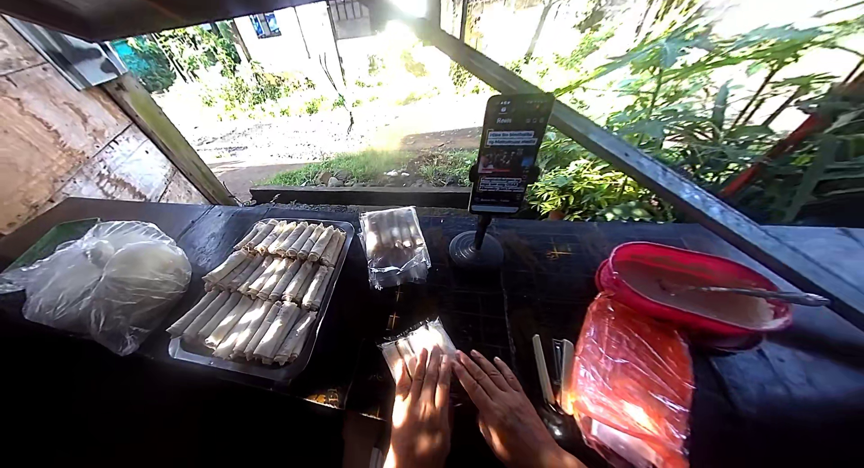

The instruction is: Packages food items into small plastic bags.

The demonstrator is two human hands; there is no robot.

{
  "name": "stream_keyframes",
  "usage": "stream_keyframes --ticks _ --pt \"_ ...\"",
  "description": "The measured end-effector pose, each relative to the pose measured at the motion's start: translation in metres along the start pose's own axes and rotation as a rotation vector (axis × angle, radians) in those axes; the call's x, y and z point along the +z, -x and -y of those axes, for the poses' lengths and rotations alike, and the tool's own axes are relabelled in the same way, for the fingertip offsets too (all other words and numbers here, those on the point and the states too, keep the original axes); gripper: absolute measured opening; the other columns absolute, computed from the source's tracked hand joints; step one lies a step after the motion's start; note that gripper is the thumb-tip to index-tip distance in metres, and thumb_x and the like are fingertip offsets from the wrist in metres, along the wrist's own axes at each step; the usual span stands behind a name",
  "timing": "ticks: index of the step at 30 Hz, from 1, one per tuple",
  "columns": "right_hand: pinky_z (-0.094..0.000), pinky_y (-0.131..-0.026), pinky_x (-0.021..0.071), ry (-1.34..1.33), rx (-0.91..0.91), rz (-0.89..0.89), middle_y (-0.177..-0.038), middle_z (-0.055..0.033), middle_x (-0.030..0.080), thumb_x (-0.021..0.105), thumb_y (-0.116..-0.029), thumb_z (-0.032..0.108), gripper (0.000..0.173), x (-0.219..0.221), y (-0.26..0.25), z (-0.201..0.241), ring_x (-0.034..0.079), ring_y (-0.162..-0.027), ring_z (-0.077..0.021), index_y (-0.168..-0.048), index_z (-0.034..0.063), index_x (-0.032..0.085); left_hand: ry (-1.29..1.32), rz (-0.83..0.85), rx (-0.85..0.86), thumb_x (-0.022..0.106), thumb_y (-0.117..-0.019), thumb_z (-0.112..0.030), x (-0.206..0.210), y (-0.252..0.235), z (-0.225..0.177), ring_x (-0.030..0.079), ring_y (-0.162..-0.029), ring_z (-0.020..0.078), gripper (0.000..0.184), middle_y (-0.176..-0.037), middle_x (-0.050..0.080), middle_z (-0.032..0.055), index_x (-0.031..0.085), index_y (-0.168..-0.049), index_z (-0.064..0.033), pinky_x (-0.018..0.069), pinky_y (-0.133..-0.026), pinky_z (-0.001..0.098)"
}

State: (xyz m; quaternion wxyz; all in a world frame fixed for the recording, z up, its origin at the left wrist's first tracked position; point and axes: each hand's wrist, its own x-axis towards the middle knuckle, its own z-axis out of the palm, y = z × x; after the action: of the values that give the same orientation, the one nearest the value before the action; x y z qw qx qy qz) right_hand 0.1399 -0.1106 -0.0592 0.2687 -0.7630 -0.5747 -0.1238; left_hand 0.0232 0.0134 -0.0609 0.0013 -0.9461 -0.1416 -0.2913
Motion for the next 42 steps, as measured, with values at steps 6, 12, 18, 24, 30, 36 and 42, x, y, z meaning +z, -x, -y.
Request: stream_keyframes --ticks 6,12,18,24,30,36,42 --pt "-0.0433 -0.1 0.0541 -0.02 -0.104 -0.052 -0.132 -0.0129 0.069 0.053 -0.0887 0.004 0.042 -0.009 0.006 -0.006 0.068 -0.118 -0.0287 -0.125 0.0142 0.071 0.031 -0.033 -0.098 0.067 -0.0787 0.002 -0.026 0.027 -0.016 0.069 -0.118 0.0337 0.041 -0.123 0.073 0.0107 0.078 -0.114 -0.0142 0.0496 -0.103 0.0557" --pt "-0.0485 -0.1 0.0537 -0.007 -0.165 0.012 -0.132 -0.0111 0.069 0.058 -0.0888 0.005 0.036 -0.007 0.017 -0.009 0.066 -0.123 -0.0327 -0.119 0.0149 0.074 0.045 -0.037 -0.034 0.062 -0.0858 -0.004 -0.023 0.057 -0.014 0.067 -0.121 0.0318 0.034 -0.124 0.072 0.0139 0.077 -0.115 -0.0122 0.0479 -0.106 0.0498" --pt "-0.0542 -0.102 0.0507 -0.031 -0.175 0.102 -0.131 -0.0093 0.071 0.056 -0.0954 0.019 0.032 -0.021 0.027 -0.013 0.065 -0.123 -0.0356 -0.119 0.0085 0.074 0.167 -0.082 0.167 0.056 -0.0964 -0.004 -0.021 0.071 0.017 0.067 -0.12 0.0232 0.027 -0.119 0.075 0.0073 0.075 -0.113 -0.0117 0.0488 -0.106 0.038" --pt "-0.0628 -0.104 0.0464 -0.078 -0.147 0.225 -0.125 -0.0118 0.073 0.068 -0.0914 0.035 0.043 -0.034 0.018 -0.009 0.065 -0.123 -0.0394 -0.123 0.0056 0.072 0.16 -0.142 0.293 0.056 -0.0984 -0.007 -0.017 0.067 0.038 0.069 -0.114 0.0195 0.023 -0.114 0.076 0.0055 0.075 -0.11 -0.0128 0.0502 -0.102 0.0316" --pt "-0.0613 -0.104 0.0462 -0.03 -0.173 0.216 -0.11 -0.012 0.075 0.077 -0.0804 0.041 0.053 -0.036 0.001 -0.002 0.07 -0.111 -0.037 -0.121 0.0077 0.073 0.286 -0.249 0.186 0.057 -0.1008 -0.013 -0.024 0.05 0.037 0.067 -0.107 0.0117 0.019 -0.101 0.077 -0.0034 0.075 -0.097 -0.019 0.0478 -0.098 0.0256" --pt "-0.0434 -0.095 0.0553 -0.006 -0.317 0.0 -0.092 -0.0021 0.074 0.063 -0.0896 0.033 0.022 -0.037 -0.016 0.0 0.072 -0.096 -0.0227 -0.099 0.0188 0.077 0.45 -0.317 0.061 0.058 -0.1045 -0.021 -0.067 0.019 0.031 0.07 -0.098 0.0071 0.021 -0.092 0.077 -0.002 0.075 -0.094 -0.0141 0.0516 -0.096 0.0216" --pt "-0.024 -0.087 0.0532 -0.323 -0.333 -0.064 -0.089 -0.0013 0.07 0.054 -0.1009 0.027 0.022 -0.079 -0.047 0.014 0.067 -0.095 -0.0137 -0.085 0.0149 0.063 0.562 -0.224 -0.087 0.064 -0.0992 -0.021 -0.129 -0.013 0.024 0.071 -0.089 0.0041 0.02 -0.087 0.077 0.0008 0.078 -0.091 -0.0092 0.052 -0.09 0.0167"
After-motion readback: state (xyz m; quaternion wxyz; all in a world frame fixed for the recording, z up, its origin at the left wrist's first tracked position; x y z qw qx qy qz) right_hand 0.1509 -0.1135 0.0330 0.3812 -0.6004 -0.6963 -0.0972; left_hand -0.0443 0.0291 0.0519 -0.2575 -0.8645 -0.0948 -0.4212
